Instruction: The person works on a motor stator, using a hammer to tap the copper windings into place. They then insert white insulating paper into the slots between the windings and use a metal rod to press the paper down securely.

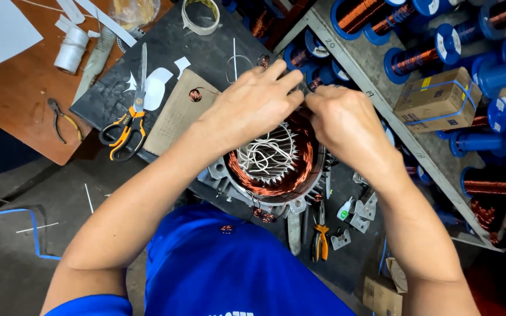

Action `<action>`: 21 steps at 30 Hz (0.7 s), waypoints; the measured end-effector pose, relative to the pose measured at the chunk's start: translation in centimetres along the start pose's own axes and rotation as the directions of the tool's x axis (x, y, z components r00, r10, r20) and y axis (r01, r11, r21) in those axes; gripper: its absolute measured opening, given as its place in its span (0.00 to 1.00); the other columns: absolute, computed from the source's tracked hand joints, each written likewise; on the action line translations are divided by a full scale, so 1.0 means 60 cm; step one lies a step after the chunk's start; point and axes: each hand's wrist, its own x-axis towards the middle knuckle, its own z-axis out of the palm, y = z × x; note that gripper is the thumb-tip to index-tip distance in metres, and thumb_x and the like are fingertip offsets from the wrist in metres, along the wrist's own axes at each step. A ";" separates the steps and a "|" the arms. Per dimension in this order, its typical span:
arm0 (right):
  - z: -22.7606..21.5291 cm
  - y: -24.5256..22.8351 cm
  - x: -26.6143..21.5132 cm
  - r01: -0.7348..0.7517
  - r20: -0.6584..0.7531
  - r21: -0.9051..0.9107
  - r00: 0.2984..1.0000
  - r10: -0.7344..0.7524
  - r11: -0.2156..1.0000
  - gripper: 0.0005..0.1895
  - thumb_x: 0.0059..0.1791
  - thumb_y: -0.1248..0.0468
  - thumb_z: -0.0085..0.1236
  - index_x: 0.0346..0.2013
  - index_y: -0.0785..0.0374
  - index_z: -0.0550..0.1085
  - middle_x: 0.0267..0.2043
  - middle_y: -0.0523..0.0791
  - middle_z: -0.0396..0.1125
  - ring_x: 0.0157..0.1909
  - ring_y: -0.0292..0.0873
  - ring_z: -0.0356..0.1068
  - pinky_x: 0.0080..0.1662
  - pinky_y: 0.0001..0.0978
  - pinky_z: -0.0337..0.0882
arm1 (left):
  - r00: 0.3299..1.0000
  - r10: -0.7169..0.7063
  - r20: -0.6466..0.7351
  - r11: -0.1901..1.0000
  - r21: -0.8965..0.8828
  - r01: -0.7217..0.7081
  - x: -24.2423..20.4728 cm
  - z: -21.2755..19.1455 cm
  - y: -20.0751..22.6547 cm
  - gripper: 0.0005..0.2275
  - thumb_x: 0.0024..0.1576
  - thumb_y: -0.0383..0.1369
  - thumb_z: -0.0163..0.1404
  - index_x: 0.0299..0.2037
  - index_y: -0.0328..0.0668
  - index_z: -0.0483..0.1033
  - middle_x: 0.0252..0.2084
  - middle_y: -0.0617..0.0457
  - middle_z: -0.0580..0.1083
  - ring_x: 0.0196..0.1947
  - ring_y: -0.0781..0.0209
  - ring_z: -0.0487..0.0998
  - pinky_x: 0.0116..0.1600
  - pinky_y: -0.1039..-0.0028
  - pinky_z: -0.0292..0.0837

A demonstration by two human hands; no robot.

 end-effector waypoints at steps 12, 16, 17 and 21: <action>-0.008 -0.001 -0.005 0.063 -0.024 -0.026 0.998 -0.063 0.998 0.09 0.51 0.80 0.50 0.28 0.67 0.71 0.27 0.48 0.66 0.30 0.56 0.70 0.38 0.48 0.74 | 0.996 0.036 -0.076 0.997 0.072 -0.031 0.003 0.004 -0.009 0.04 0.59 0.28 0.61 0.42 0.37 0.86 0.52 0.48 0.80 0.50 0.52 0.78 0.39 0.63 0.86; 0.029 -0.012 -0.019 -0.032 -0.057 -0.243 0.998 0.019 0.969 0.04 0.53 0.72 0.51 0.35 0.65 0.73 0.30 0.49 0.69 0.30 0.57 0.70 0.35 0.51 0.73 | 0.995 0.040 -0.094 0.995 0.098 -0.031 0.008 0.014 -0.006 0.04 0.62 0.30 0.59 0.39 0.38 0.84 0.50 0.48 0.79 0.48 0.53 0.77 0.33 0.62 0.85; 0.036 -0.009 -0.020 -0.038 -0.060 -0.243 0.998 0.024 0.969 0.04 0.53 0.72 0.51 0.35 0.65 0.73 0.30 0.49 0.69 0.30 0.57 0.70 0.35 0.51 0.73 | 0.995 0.046 -0.093 0.994 0.098 -0.037 0.010 0.013 -0.007 0.04 0.62 0.30 0.59 0.39 0.38 0.84 0.50 0.48 0.79 0.48 0.53 0.77 0.33 0.62 0.85; 0.037 0.006 -0.020 0.009 -0.084 -0.124 0.996 -0.019 0.992 0.02 0.47 0.74 0.52 0.32 0.66 0.70 0.29 0.50 0.67 0.33 0.61 0.69 0.40 0.53 0.73 | 0.995 0.061 -0.074 0.993 0.110 -0.053 0.009 0.011 -0.007 0.02 0.59 0.29 0.63 0.38 0.40 0.85 0.51 0.50 0.79 0.50 0.53 0.77 0.32 0.66 0.86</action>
